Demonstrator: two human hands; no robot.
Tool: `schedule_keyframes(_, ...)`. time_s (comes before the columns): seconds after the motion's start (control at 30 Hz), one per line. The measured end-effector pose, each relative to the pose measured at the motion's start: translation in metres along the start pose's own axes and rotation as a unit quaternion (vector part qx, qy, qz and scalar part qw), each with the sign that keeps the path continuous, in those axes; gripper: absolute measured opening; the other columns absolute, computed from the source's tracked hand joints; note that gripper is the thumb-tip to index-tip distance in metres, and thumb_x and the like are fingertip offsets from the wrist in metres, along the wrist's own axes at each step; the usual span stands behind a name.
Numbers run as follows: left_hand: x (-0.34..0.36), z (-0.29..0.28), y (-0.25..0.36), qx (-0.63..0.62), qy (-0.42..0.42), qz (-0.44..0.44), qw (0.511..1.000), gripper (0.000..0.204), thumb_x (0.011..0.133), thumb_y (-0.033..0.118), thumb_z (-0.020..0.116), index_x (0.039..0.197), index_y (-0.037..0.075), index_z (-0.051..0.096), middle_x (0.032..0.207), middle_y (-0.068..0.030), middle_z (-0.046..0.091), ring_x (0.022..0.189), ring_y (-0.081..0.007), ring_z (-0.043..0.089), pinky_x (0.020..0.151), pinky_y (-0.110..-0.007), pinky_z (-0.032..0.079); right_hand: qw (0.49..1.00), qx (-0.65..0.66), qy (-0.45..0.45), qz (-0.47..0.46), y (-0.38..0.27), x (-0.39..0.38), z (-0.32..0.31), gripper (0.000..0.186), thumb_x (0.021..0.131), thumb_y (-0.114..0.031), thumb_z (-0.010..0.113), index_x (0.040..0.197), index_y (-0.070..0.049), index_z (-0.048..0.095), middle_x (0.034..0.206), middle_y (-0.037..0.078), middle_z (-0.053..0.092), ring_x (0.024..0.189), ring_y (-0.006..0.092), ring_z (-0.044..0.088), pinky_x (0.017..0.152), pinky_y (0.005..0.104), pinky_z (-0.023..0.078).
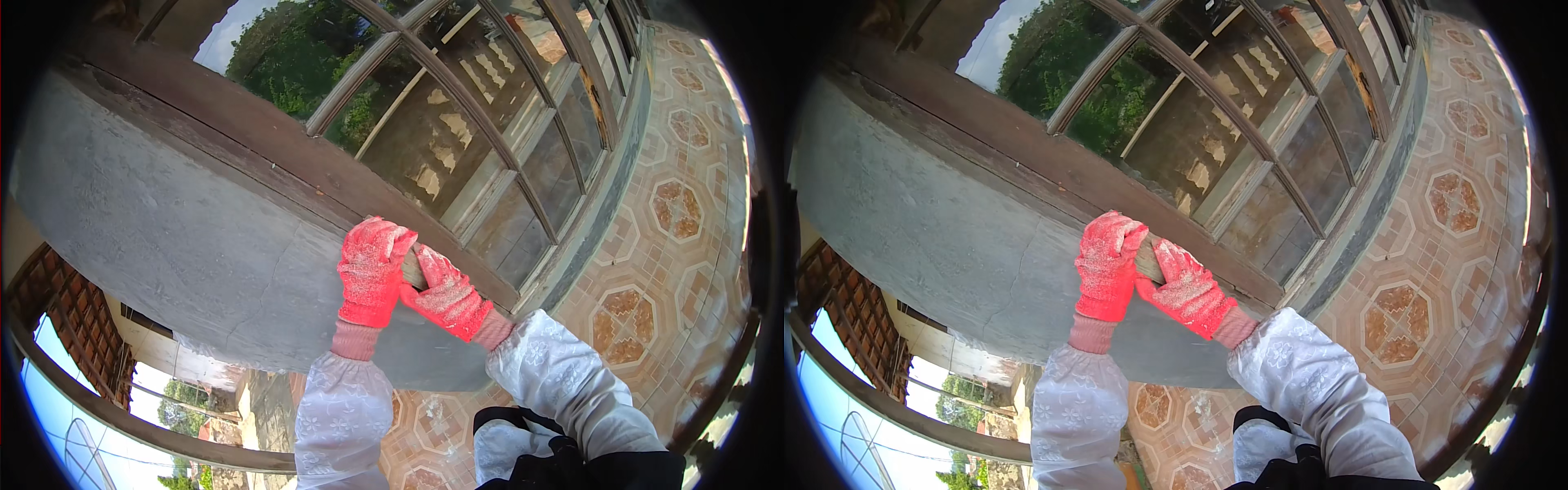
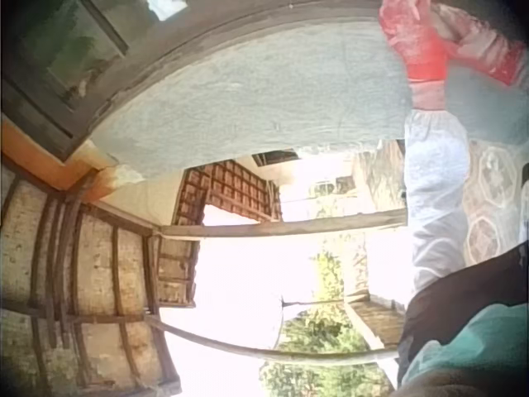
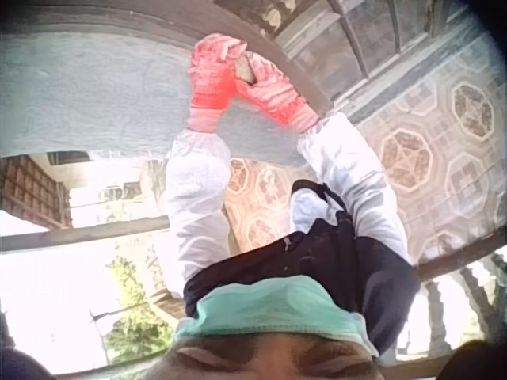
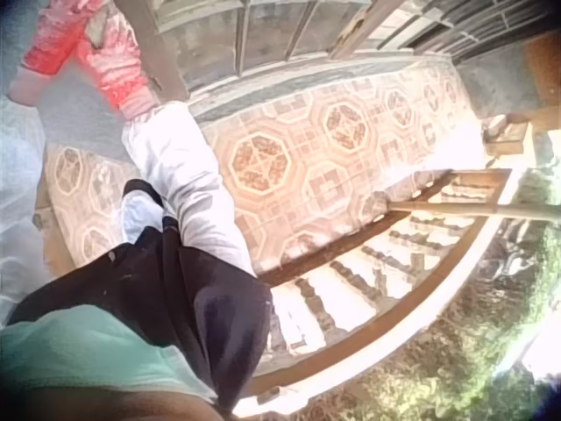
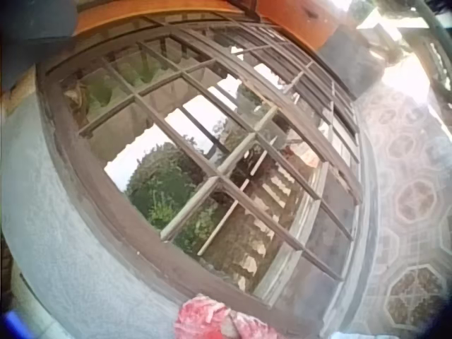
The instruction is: The person sands the wooden frame of a window using a sanding block, moving it back and forth along the wood surfaces.
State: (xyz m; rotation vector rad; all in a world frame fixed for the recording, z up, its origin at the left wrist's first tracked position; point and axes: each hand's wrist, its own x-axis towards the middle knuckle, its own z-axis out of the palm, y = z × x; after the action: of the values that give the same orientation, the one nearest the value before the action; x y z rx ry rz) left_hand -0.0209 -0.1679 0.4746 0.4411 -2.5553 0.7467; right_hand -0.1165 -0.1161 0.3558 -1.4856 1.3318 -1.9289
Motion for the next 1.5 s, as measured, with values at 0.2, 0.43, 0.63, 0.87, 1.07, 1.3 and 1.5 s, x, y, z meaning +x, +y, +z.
schedule_keyframes(0.2, 0.004, 0.003, 0.001, 0.011, -0.007, 0.036, 0.999, 0.036, 0.073, 0.01, 0.071, 0.109, 0.017, 0.067, 0.113, -0.0034, 0.061, 0.114, -0.0292, 0.054, 0.1, -0.043, 0.045, 0.998, 0.051, -0.019, 0.029, 0.014, 0.005, 0.006, 0.055, 0.083, -0.036, 0.07, 0.125, -0.004, 0.054, 0.13, 0.021, 0.055, 0.114, 0.0391, 0.057, 0.092, 0.0442, 0.051)
schedule_keyframes(0.43, 0.013, -0.012, 0.005, -0.007, -0.046, 0.05, 0.998, 0.016, 0.078, 0.02, 0.073, 0.093, 0.015, 0.07, 0.1, -0.0031, 0.063, 0.105, -0.0269, 0.056, 0.092, -0.043, 0.047, 0.949, -0.188, 0.13, -0.218, 0.015, 0.015, 0.004, 0.052, 0.078, -0.029, 0.073, 0.123, -0.009, 0.056, 0.132, 0.021, 0.051, 0.12, 0.044, 0.051, 0.099, 0.0602, 0.04)
schedule_keyframes(0.63, 0.014, -0.001, 0.003, -0.045, -0.057, -0.054, 0.996, 0.013, 0.078, 0.022, 0.073, 0.083, 0.011, 0.068, 0.092, -0.0064, 0.064, 0.099, -0.0277, 0.056, 0.087, -0.041, 0.047, 0.936, -0.198, 0.153, -0.248, 0.011, 0.015, -0.005, 0.054, 0.079, -0.03, 0.073, 0.125, -0.008, 0.056, 0.134, 0.023, 0.048, 0.12, 0.0433, 0.05, 0.099, 0.0602, 0.039)
schedule_keyframes(0.87, 0.012, 0.008, 0.013, -0.036, -0.026, -0.098, 0.994, 0.01, 0.079, 0.02, 0.072, 0.084, 0.012, 0.067, 0.091, -0.0044, 0.063, 0.1, -0.0282, 0.056, 0.089, -0.041, 0.046, 0.954, -0.205, 0.05, -0.214, 0.006, 0.009, -0.022, 0.055, 0.084, -0.031, 0.067, 0.131, -0.008, 0.052, 0.133, 0.023, 0.049, 0.121, 0.0415, 0.05, 0.099, 0.0587, 0.039)
schedule_keyframes(1.07, 0.007, 0.016, 0.013, 0.014, -0.009, -0.053, 0.998, 0.01, 0.079, 0.018, 0.071, 0.088, 0.017, 0.067, 0.096, -0.0021, 0.062, 0.102, -0.0277, 0.056, 0.09, -0.042, 0.046, 0.988, 0.008, -0.088, -0.126, 0.0, -0.013, -0.042, 0.061, 0.091, -0.036, 0.062, 0.141, -0.008, 0.042, 0.131, 0.019, 0.052, 0.121, 0.0404, 0.051, 0.101, 0.0608, 0.037)
schedule_keyframes(1.3, -0.001, 0.012, 0.005, 0.014, 0.003, -0.002, 1.0, 0.025, 0.075, 0.014, 0.072, 0.099, 0.022, 0.07, 0.096, 0.0004, 0.061, 0.101, -0.0262, 0.057, 0.088, -0.039, 0.048, 0.945, -0.252, -0.067, -0.198, 0.008, -0.01, -0.047, 0.062, 0.088, -0.055, 0.059, 0.137, -0.016, 0.054, 0.144, 0.007, 0.046, 0.138, 0.041, 0.032, 0.112, 0.064, 0.02)
schedule_keyframes(1.5, 0.011, 0.0, 0.012, -0.024, -0.02, -0.004, 1.0, 0.029, 0.07, 0.014, 0.071, 0.098, 0.022, 0.07, 0.096, 0.0006, 0.061, 0.097, -0.0253, 0.056, 0.085, -0.038, 0.049, 0.935, -0.246, -0.047, -0.25, 0.005, 0.01, -0.045, 0.042, 0.089, -0.05, 0.062, 0.12, -0.023, 0.068, 0.145, 0.0, 0.045, 0.144, 0.0353, 0.025, 0.115, 0.0609, 0.013)
